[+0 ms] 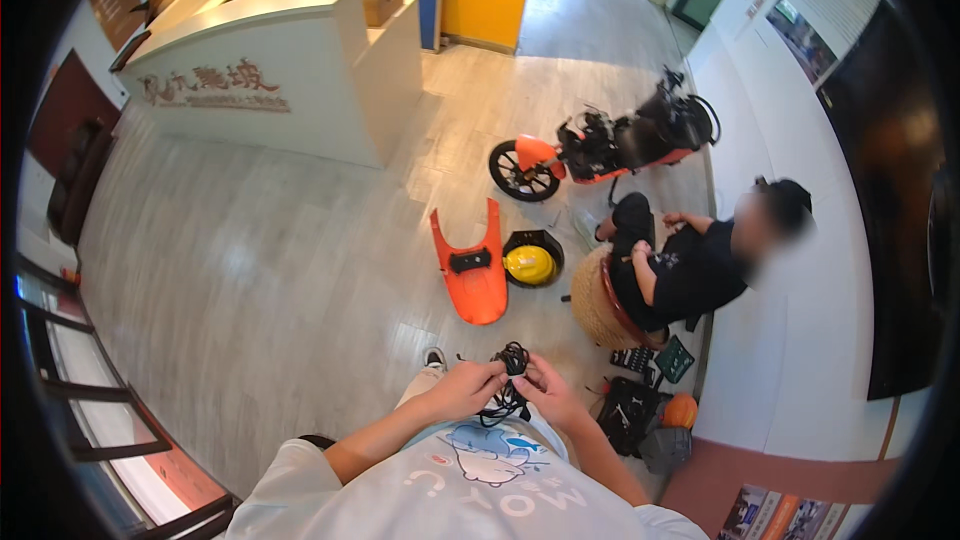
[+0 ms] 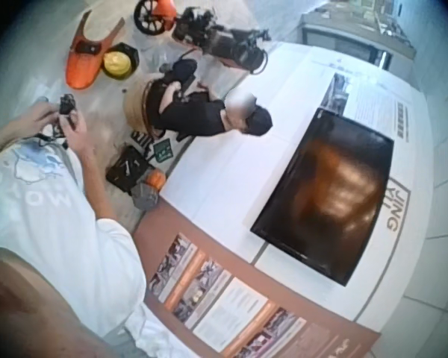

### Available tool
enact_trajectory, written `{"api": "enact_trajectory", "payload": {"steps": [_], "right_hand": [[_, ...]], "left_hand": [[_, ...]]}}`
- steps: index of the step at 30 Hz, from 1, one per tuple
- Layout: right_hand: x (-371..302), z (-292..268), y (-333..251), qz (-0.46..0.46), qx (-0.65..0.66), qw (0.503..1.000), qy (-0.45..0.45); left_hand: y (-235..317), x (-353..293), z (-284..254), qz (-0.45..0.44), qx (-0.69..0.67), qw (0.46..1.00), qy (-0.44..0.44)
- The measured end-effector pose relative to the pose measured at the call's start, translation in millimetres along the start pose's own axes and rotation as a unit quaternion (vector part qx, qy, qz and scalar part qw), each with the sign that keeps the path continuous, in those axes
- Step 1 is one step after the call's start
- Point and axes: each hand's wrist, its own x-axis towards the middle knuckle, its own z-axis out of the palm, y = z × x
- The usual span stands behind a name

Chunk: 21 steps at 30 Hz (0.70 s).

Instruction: Organizing cables and securing them with zip ties for an electronic component on a scooter.

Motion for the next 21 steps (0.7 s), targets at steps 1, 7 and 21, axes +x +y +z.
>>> {"api": "enact_trajectory", "payload": {"steps": [1,7,21], "right_hand": [[18,15,4,-0.018,-0.017,0.999,-0.028],[99,96,-11,-0.017,-0.14,0.988,-0.061],[368,167,-23,0.029,-0.082,0.974,-0.21]], "left_hand": [[-12,-4,-17,0.016,0.01,1.0,0.005],[-49,-38,-103,-0.013,0.033,0.997,0.065],[-139,23,-290,-0.169,-0.019,0.962,0.216]]}}
